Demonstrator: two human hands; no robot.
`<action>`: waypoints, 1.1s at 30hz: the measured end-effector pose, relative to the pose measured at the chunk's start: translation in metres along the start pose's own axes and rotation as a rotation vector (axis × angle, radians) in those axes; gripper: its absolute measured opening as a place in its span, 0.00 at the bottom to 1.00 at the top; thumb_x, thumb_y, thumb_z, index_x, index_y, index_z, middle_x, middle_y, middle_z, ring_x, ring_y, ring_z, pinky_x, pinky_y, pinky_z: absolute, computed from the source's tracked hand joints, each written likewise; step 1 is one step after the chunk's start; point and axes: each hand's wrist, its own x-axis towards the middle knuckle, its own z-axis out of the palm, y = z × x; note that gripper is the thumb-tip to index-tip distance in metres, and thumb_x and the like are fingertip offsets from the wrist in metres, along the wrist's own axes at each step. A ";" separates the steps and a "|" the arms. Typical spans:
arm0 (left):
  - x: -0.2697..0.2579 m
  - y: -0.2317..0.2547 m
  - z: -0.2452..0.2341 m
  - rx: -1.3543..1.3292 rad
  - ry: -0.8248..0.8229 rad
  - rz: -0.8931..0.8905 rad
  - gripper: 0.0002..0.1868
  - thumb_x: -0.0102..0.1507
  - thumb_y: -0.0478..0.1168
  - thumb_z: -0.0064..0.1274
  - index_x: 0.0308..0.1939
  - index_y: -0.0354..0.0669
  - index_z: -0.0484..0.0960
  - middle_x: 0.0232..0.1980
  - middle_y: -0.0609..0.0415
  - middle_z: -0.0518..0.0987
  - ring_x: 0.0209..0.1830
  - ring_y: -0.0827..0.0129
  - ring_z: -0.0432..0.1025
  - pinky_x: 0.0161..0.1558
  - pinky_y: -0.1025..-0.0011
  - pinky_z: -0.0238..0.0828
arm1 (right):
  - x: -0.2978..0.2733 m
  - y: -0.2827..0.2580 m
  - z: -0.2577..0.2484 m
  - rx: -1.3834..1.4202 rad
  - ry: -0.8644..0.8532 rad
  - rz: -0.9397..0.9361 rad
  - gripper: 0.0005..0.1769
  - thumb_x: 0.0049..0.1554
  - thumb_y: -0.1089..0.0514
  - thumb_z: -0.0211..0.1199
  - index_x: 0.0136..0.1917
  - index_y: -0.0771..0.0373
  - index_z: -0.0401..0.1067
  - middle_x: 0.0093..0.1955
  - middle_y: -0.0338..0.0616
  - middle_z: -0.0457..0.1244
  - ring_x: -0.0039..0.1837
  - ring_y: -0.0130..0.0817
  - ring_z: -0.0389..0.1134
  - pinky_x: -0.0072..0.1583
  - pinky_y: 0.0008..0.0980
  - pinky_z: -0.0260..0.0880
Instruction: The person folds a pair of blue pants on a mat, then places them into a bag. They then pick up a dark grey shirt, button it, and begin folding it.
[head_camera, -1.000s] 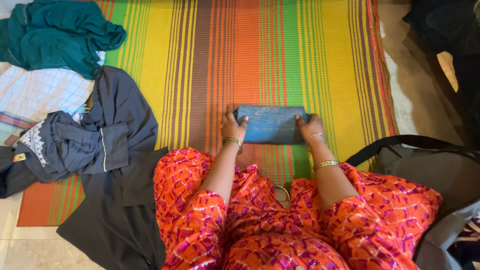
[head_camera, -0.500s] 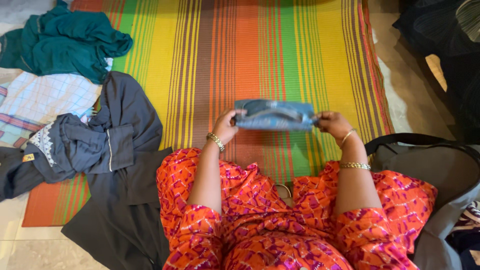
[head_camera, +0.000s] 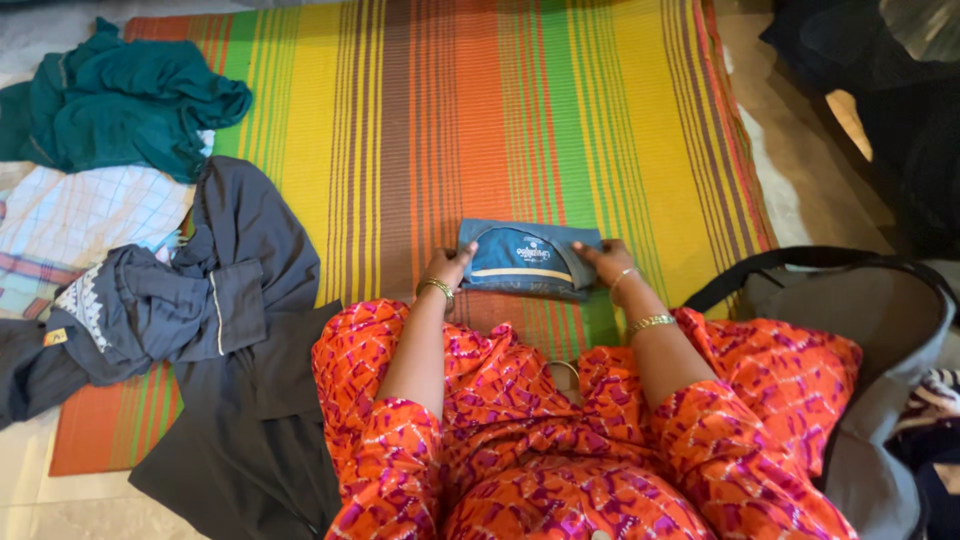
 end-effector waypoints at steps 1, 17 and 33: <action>0.003 -0.004 0.003 -0.033 -0.051 0.035 0.29 0.59 0.61 0.60 0.50 0.40 0.79 0.44 0.49 0.83 0.42 0.61 0.78 0.32 0.68 0.76 | -0.007 -0.004 0.001 0.054 -0.002 0.084 0.37 0.53 0.45 0.74 0.65 0.68 0.64 0.55 0.55 0.69 0.49 0.44 0.71 0.52 0.45 0.72; 0.007 0.008 -0.029 -0.744 -0.647 0.268 0.28 0.57 0.34 0.59 0.63 0.43 0.75 0.57 0.58 0.79 0.56 0.69 0.73 0.57 0.68 0.69 | -0.157 -0.054 -0.043 0.556 -0.424 -0.270 0.28 0.48 0.56 0.76 0.59 0.68 0.74 0.53 0.47 0.70 0.53 0.38 0.71 0.57 0.40 0.72; 0.016 0.016 -0.045 -1.084 -0.130 0.139 0.09 0.69 0.47 0.56 0.52 0.57 0.78 0.45 0.66 0.80 0.44 0.74 0.72 0.50 0.65 0.71 | -0.463 0.013 -0.369 0.956 0.570 -0.535 0.26 0.56 0.51 0.63 0.66 0.63 0.71 0.59 0.47 0.70 0.56 0.38 0.74 0.56 0.37 0.77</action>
